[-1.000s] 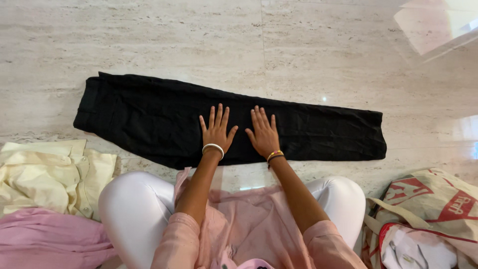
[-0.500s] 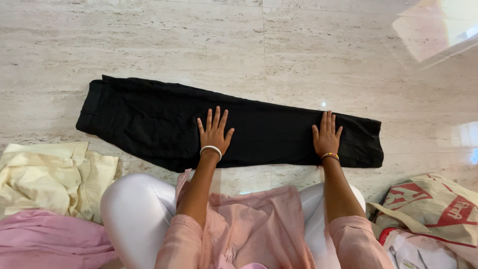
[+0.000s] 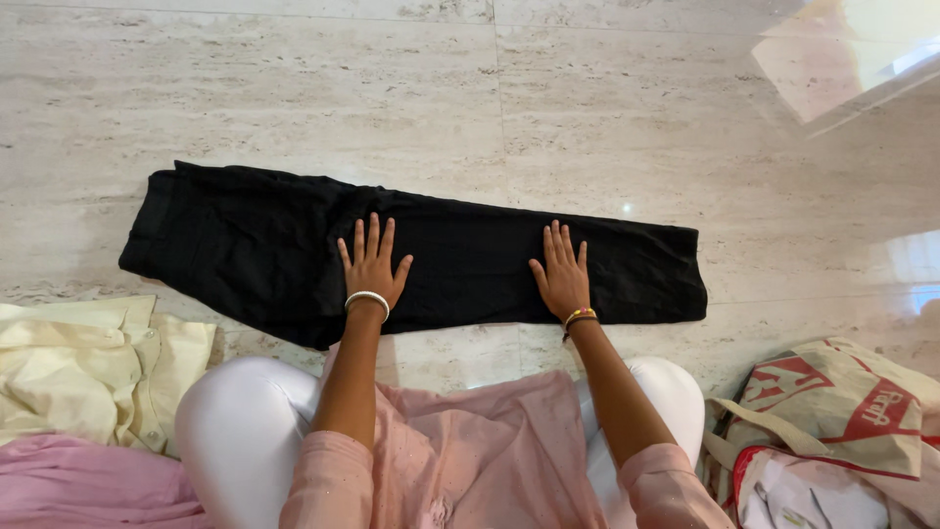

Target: The person folds a pair of black trousers by smoothing the fabric, folding them lengthwise, and then folding them into a compact rectangle before placing them into a bag.

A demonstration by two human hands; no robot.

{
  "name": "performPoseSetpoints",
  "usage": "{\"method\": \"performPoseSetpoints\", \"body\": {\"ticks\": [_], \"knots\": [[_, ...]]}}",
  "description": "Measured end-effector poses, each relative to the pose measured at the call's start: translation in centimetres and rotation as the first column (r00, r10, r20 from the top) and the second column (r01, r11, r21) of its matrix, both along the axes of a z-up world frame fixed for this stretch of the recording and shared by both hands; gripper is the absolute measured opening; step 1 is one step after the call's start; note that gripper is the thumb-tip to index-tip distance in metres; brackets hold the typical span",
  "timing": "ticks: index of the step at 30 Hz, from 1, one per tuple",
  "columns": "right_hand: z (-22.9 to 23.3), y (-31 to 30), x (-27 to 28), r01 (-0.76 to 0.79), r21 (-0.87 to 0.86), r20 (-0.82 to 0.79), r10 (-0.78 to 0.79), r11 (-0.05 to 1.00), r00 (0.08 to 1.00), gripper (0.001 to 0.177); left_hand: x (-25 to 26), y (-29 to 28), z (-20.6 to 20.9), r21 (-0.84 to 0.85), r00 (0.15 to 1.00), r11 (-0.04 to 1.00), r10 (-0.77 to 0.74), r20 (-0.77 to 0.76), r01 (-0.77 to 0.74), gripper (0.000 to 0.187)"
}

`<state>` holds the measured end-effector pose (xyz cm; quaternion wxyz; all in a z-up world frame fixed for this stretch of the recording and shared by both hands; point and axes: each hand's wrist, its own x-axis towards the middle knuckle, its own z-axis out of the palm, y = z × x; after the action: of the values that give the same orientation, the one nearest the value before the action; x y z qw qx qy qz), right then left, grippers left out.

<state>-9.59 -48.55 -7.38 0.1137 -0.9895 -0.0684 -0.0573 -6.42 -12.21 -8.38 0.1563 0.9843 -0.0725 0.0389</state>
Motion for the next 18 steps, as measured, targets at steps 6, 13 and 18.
{"method": "performPoseSetpoints", "body": {"ticks": [6,13,18], "knots": [[-0.6,-7.3,0.8,0.198,-0.017,0.022,-0.198,0.980,0.980,0.068,0.3,-0.1,0.9,0.051,0.994,0.998,0.038,-0.107,-0.032,0.076],[0.1,-12.0,1.5,0.178,-0.046,0.018,-0.178,0.983,0.984,0.067,0.4,-0.3,1.2,0.036,0.997,0.999,0.032,-0.070,-0.030,0.076],[2.3,-15.9,1.1,0.427,0.178,0.256,-0.461,0.887,0.850,0.040,1.4,-2.7,2.4,0.128,0.961,0.984,0.149,-0.233,-0.121,0.075]]}}
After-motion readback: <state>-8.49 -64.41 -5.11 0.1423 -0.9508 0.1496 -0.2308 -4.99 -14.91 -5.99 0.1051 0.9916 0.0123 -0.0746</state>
